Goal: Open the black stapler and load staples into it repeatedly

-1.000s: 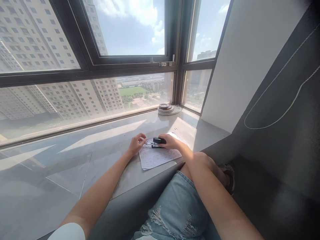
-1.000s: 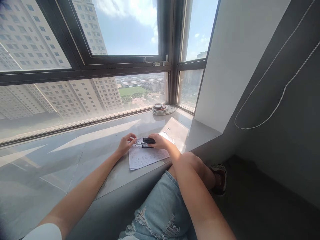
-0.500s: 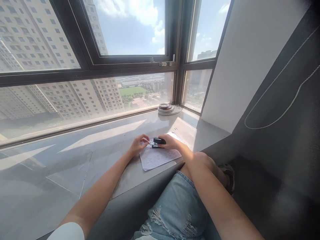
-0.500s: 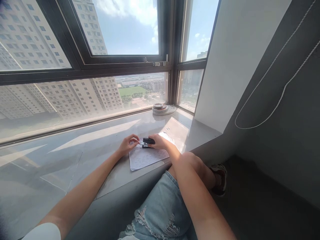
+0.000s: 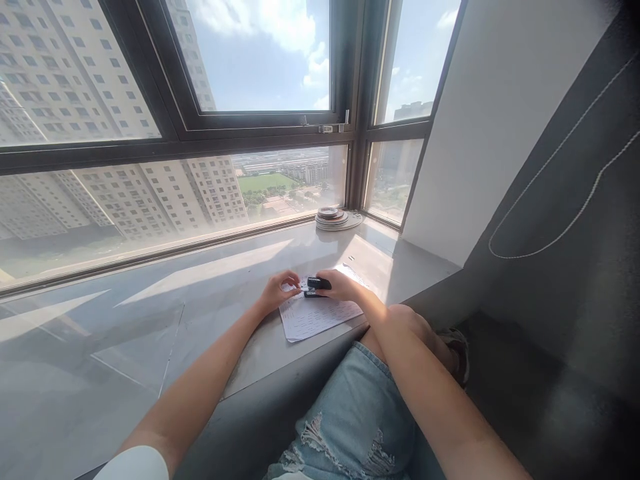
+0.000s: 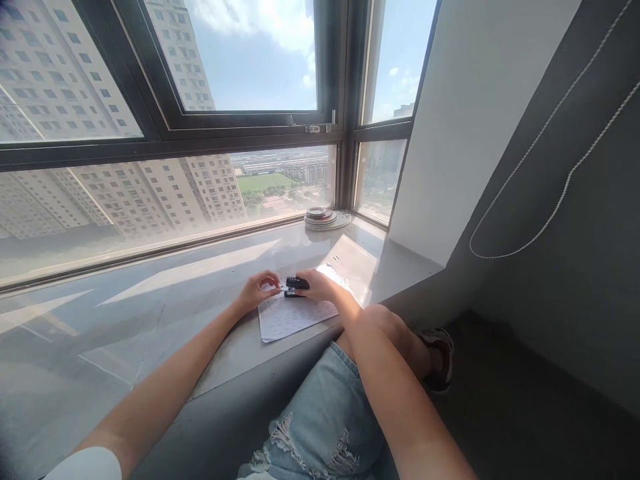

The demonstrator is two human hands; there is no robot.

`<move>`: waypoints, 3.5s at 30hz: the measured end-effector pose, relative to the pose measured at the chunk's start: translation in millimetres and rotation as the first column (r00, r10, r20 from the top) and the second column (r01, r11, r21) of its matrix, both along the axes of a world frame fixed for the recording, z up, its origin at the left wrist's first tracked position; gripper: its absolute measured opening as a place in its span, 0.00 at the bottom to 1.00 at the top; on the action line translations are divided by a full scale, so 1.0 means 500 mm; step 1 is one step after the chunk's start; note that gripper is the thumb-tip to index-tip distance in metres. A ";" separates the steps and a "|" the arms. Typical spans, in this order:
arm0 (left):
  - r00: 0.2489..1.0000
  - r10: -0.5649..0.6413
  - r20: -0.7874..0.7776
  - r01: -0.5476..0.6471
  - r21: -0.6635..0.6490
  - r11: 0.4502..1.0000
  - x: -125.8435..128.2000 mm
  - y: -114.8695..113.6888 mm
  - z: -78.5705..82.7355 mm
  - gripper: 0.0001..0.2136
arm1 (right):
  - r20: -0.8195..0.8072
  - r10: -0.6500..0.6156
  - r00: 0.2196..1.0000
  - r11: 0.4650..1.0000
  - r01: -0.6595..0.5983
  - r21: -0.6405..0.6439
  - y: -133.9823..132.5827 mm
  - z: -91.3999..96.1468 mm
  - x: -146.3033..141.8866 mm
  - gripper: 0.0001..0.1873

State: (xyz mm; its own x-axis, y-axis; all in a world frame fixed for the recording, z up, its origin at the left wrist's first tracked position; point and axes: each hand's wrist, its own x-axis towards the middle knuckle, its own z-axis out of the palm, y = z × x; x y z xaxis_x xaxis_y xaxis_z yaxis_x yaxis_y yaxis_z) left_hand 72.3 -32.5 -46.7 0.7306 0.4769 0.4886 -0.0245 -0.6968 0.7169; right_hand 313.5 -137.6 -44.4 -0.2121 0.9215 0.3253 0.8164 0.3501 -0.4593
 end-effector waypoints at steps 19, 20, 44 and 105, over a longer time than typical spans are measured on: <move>0.991 -0.066 -0.113 0.080 0.117 0.990 0.003 0.003 -0.011 0.21 | -0.004 0.201 0.980 0.978 -0.201 -0.050 -0.048 0.044 -0.042 0.10; 0.992 -0.063 -0.113 0.077 0.120 0.990 0.004 0.002 -0.010 0.21 | -0.004 0.204 0.979 0.978 -0.204 -0.048 -0.047 0.043 -0.044 0.11; 0.994 0.073 -0.086 -0.060 0.145 0.988 0.005 -0.003 -0.005 0.22 | -0.035 0.170 0.985 0.985 -0.168 0.033 -0.037 0.035 -0.050 0.11; 0.964 0.265 0.032 -0.246 -0.283 0.927 0.000 0.034 -0.019 0.16 | -0.033 -0.276 0.961 0.921 0.254 -0.294 -0.084 0.038 0.170 0.14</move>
